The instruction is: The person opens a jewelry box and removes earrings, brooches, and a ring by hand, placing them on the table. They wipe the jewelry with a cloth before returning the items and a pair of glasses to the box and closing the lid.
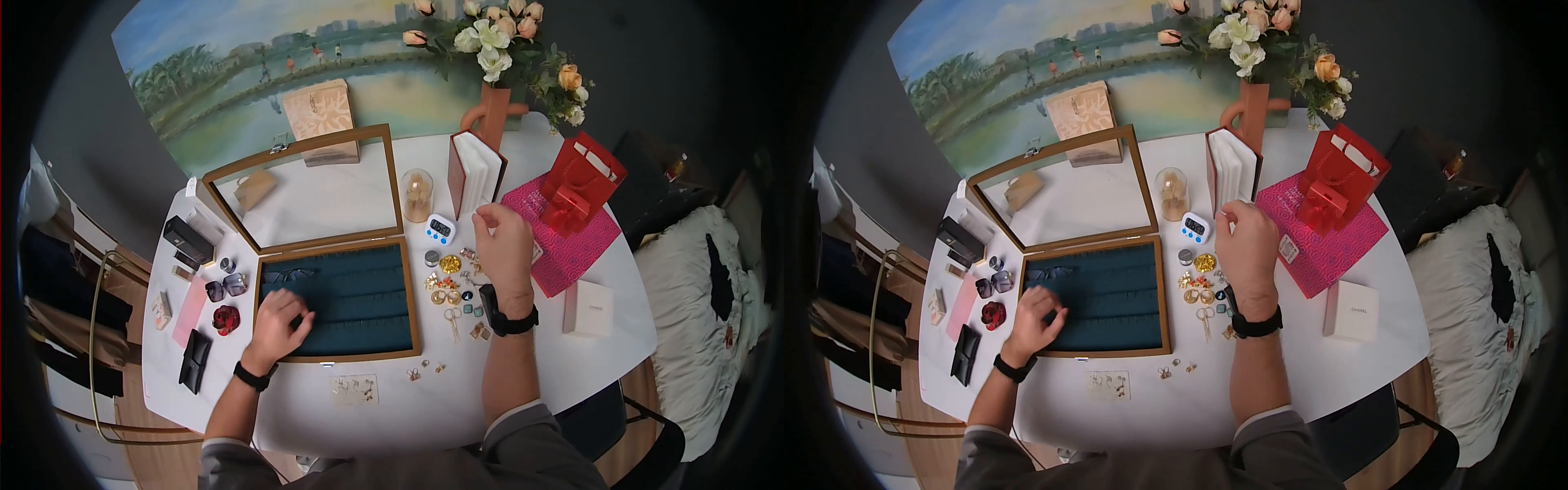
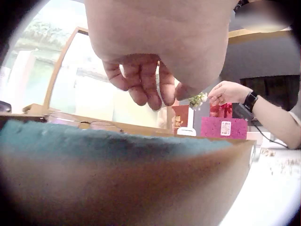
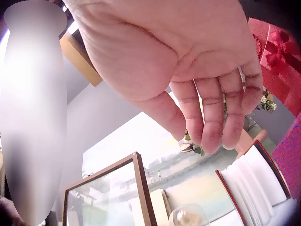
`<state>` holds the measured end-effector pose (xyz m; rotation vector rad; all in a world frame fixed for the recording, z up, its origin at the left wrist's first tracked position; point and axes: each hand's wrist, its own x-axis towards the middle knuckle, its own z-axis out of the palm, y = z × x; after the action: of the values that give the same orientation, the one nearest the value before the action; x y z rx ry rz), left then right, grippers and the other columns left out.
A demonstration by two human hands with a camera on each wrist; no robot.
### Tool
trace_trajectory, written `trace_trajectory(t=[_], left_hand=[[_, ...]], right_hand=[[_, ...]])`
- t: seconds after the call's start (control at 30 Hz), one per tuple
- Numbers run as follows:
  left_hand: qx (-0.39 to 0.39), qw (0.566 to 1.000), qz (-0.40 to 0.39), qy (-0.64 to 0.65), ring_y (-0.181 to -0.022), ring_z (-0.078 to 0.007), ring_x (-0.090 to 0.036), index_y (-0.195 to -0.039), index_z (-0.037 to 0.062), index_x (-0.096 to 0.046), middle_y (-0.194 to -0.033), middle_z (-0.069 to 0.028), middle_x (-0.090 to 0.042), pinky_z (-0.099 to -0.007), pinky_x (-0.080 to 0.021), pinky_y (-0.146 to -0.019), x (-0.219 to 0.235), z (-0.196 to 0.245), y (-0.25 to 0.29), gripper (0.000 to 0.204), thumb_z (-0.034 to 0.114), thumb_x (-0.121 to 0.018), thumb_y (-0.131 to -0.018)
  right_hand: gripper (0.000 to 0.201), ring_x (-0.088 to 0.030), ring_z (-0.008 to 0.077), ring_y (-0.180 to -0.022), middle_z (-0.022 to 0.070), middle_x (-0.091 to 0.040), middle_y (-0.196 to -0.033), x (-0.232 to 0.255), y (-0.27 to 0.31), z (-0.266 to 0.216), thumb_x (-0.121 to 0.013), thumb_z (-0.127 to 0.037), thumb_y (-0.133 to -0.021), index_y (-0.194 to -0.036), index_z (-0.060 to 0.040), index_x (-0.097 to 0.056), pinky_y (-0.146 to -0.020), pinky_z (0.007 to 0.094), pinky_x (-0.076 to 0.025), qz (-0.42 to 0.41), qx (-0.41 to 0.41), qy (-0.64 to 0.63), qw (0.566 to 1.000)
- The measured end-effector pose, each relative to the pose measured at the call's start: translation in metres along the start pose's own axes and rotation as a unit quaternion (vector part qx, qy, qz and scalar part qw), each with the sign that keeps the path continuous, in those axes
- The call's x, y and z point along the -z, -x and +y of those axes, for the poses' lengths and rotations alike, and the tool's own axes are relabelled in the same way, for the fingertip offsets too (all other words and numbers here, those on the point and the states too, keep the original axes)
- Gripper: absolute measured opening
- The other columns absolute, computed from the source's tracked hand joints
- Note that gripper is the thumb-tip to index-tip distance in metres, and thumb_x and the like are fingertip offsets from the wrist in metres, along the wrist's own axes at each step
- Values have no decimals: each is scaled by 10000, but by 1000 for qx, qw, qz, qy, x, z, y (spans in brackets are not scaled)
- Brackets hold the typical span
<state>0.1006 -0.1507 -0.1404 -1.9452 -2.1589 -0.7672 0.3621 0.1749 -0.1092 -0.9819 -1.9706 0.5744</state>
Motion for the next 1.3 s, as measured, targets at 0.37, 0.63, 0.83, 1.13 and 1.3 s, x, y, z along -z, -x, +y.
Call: trace_trajectory(t=[0.37,0.63,0.83,1.13,1.3], left_hand=[[-85,986,-138,27,-1046,-384,-712,-1171,24,-726,-1081,-158,-710,-472,-604,-900,-129,84,-178,275,132,-762,-920],[-75,983,-168,19,-976,-384,-737,-967,29,-709,-992,-170,-715,-480,-621,-852,-152,64,-180,78,94,-705,-923],[-49,980,-179,67,-1013,-367,-733,-1049,30,-732,-1039,-152,-700,-464,-619,-862,-129,68,-165,182,127,-751,-896],[-108,952,-284,34,-983,-365,-737,-992,37,-724,-978,-135,-715,-481,-602,-883,-142,69,-168,148,120,-773,-880],[-98,979,-162,74,-923,-363,-744,-1052,28,-710,-972,-162,-726,-467,-606,-863,-135,65,-165,219,75,-780,-851]], right_hand=[[113,-761,375,-855,174,-770,-885,-3,0,-6,-751,-111,-923,-968,-10,-774,-778,454,-588,2,10,-26,1000],[112,-765,355,-872,172,-778,-919,-13,1,-3,-748,-105,-931,-994,-17,-778,-789,444,-591,-27,21,-9,999],[134,-766,359,-867,184,-779,-920,-23,2,-4,-742,-109,-939,-1009,-1,-781,-796,445,-592,-55,15,-27,998],[133,-780,353,-862,178,-787,-910,-15,0,-2,-743,-124,-946,-1002,-10,-782,-781,438,-598,-41,0,-6,999],[129,-784,350,-867,180,-788,-913,-14,-1,-2,-739,-119,-952,-1000,-7,-782,-780,434,-602,-38,1,-10,999]])
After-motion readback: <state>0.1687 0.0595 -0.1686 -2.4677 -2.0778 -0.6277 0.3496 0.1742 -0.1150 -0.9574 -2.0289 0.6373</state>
